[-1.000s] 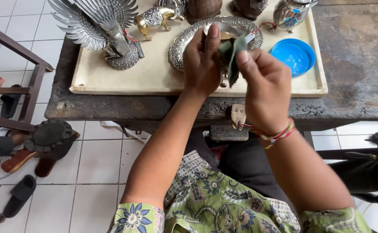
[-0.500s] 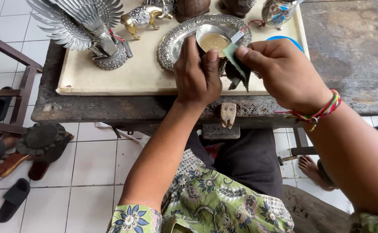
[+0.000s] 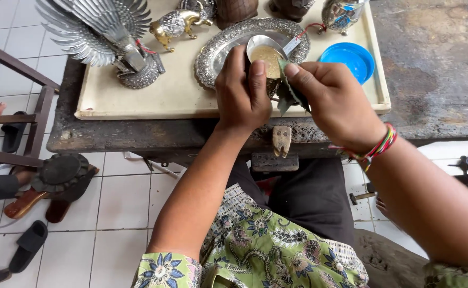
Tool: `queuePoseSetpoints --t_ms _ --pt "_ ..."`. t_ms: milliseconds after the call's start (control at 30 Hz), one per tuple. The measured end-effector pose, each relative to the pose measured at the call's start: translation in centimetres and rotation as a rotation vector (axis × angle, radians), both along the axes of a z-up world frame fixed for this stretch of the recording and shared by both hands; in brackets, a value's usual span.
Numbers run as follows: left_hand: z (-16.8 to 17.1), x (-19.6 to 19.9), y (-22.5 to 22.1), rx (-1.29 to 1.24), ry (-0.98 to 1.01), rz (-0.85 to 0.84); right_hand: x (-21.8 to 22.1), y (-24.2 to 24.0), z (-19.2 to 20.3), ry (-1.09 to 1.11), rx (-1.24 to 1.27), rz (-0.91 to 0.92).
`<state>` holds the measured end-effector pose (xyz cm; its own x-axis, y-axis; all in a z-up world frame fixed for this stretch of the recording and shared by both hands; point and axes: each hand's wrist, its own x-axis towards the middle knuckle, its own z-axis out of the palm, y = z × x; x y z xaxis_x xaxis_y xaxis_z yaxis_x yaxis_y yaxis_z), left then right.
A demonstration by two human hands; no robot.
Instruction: Polishing a silver vessel with an abrasive pad at a workbench
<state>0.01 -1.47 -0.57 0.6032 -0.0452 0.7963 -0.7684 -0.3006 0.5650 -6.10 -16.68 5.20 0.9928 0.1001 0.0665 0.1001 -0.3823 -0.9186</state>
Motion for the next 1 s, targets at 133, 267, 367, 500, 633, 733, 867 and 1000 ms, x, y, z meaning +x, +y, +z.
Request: queuePoseSetpoints --t_ms 133,267,367,500,633,733,867,1000 --pt "0.2 0.7 -0.1 -0.114 0.095 -0.009 -0.9 1.2 -0.7 -0.153 0.045 -0.047" --pt "0.5 0.9 0.2 -0.215 0.32 0.006 -1.4 2.3 -2.0 -0.335 0.038 -0.056" --pt "0.2 1.7 0.2 -0.254 0.415 0.031 -1.1 3.1 -3.5 -0.485 -0.016 -0.074" --pt "-0.1 2.1 0.3 -0.261 0.463 0.01 -0.5 3.3 -5.8 -0.506 -0.021 -0.066" --pt "0.5 1.2 0.2 -0.23 0.421 0.011 -0.4 2.7 -5.0 -0.538 -0.02 -0.038" --pt "0.5 0.3 0.2 -0.262 0.351 -0.066 -1.1 2.5 -4.7 -0.517 0.02 0.005" --pt "0.0 0.9 -0.1 -0.26 0.322 -0.132 -1.1 3.2 -4.0 -0.666 -0.046 -0.083" --pt "0.0 0.6 0.7 -0.238 0.28 -0.107 -1.2 4.3 -4.0 -0.586 0.064 -0.162"
